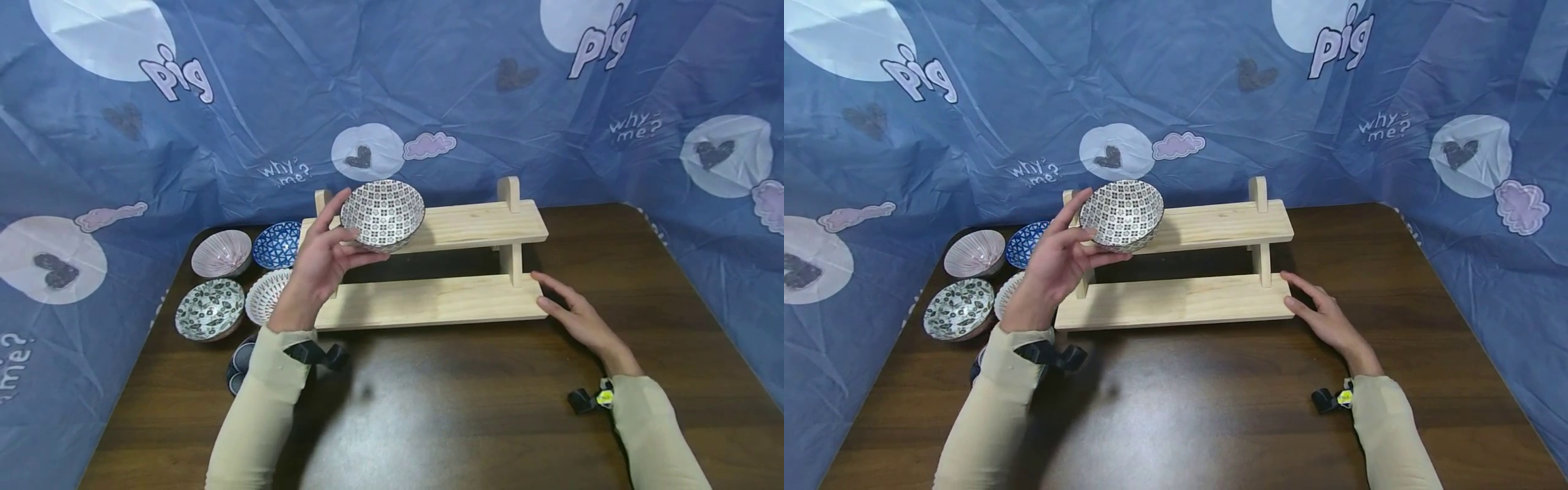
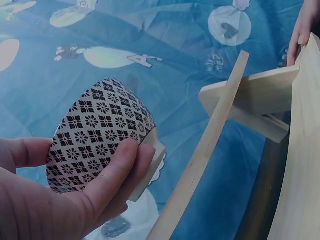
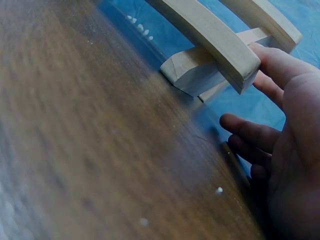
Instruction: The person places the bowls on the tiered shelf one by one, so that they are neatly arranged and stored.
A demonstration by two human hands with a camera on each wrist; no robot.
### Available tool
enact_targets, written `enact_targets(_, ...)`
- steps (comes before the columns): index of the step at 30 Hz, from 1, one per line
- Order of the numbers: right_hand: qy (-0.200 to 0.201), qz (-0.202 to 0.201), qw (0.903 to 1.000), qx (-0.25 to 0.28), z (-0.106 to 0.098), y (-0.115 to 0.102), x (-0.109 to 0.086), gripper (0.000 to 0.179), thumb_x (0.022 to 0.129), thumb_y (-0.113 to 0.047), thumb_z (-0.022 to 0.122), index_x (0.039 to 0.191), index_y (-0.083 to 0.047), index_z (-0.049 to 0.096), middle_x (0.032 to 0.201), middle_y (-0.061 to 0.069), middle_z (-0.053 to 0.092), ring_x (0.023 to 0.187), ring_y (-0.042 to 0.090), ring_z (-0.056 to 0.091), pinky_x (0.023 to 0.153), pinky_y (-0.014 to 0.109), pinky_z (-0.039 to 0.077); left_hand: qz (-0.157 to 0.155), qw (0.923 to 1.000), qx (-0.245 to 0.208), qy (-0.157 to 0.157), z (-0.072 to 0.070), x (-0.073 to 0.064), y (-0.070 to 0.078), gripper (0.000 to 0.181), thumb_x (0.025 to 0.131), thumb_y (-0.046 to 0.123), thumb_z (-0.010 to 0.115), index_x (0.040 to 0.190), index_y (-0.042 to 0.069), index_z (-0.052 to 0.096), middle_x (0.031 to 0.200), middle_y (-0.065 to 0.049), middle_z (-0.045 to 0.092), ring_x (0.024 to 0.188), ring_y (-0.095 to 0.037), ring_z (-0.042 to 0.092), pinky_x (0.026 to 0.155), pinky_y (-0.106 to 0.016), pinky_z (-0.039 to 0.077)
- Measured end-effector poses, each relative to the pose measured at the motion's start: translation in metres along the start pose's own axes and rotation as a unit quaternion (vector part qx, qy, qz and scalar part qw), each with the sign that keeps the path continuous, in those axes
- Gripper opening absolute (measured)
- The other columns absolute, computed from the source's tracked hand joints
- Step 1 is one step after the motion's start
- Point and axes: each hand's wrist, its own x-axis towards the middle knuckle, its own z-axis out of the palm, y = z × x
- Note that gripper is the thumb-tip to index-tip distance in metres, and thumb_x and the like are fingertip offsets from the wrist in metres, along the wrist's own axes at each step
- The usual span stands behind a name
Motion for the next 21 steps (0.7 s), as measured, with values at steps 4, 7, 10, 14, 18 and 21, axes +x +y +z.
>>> enact_targets(4, 0.000, -0.001, 1.0000, 0.002, 0.000, 0.000, 0.000, 0.059, 0.104, -0.035, 0.053, 0.156, -0.014, 0.035, 0.164, 0.018, 0.028, 0.153, 0.044, 0.017, 0.119, 0.073, 0.015, -0.003, 1.0000, -0.002, -0.004, 0.006, 0.003, -0.004, 0.075, 0.094, -0.009, 0.035, 0.160, 0.024, 0.024, 0.157, -0.026, 0.030, 0.088, -0.022, 0.073, 0.081, -0.047, 0.064)
enact_targets(7, 0.000, -0.003, 1.0000, 0.002, 0.000, 0.001, 0.001, 0.059, 0.104, -0.035, 0.053, 0.156, -0.014, 0.035, 0.164, 0.019, 0.028, 0.152, 0.045, 0.018, 0.119, 0.073, 0.015, -0.005, 1.0000, -0.003, -0.005, 0.009, 0.006, -0.007, 0.075, 0.093, -0.009, 0.035, 0.159, 0.024, 0.024, 0.155, -0.027, 0.031, 0.088, -0.022, 0.073, 0.082, -0.048, 0.063)
enact_targets(10, 0.001, -0.005, 1.0000, 0.001, 0.000, 0.001, 0.001, 0.059, 0.104, -0.035, 0.053, 0.156, -0.014, 0.035, 0.164, 0.019, 0.029, 0.152, 0.045, 0.018, 0.119, 0.073, 0.015, -0.006, 1.0000, -0.003, -0.003, 0.011, 0.008, -0.010, 0.074, 0.093, -0.008, 0.035, 0.159, 0.024, 0.024, 0.156, -0.027, 0.031, 0.088, -0.023, 0.073, 0.085, -0.051, 0.062)
enact_targets(14, 0.005, -0.010, 0.9999, -0.003, 0.000, 0.002, 0.001, 0.058, 0.104, -0.034, 0.054, 0.155, -0.015, 0.036, 0.163, 0.020, 0.030, 0.152, 0.044, 0.019, 0.119, 0.071, 0.016, -0.008, 1.0000, -0.005, 0.000, 0.016, 0.012, -0.014, 0.076, 0.092, -0.009, 0.037, 0.160, 0.024, 0.024, 0.157, -0.025, 0.030, 0.090, -0.023, 0.072, 0.093, -0.058, 0.058)
enact_targets(18, 0.008, -0.014, 0.9999, -0.005, 0.000, 0.002, 0.000, 0.057, 0.104, -0.033, 0.053, 0.155, -0.016, 0.037, 0.162, 0.020, 0.031, 0.151, 0.042, 0.020, 0.119, 0.070, 0.018, -0.012, 0.9999, -0.009, -0.001, 0.022, 0.015, -0.018, 0.076, 0.092, -0.009, 0.037, 0.159, 0.024, 0.025, 0.158, -0.024, 0.030, 0.091, -0.024, 0.071, 0.098, -0.062, 0.052)
enact_targets(21, 0.007, -0.015, 0.9999, -0.005, 0.000, 0.001, 0.000, 0.057, 0.104, -0.033, 0.053, 0.155, -0.016, 0.037, 0.162, 0.020, 0.031, 0.151, 0.041, 0.020, 0.119, 0.070, 0.017, -0.011, 0.9999, -0.013, -0.001, 0.027, 0.017, -0.020, 0.076, 0.091, -0.009, 0.037, 0.159, 0.025, 0.027, 0.157, -0.024, 0.031, 0.091, -0.025, 0.070, 0.098, -0.062, 0.052)
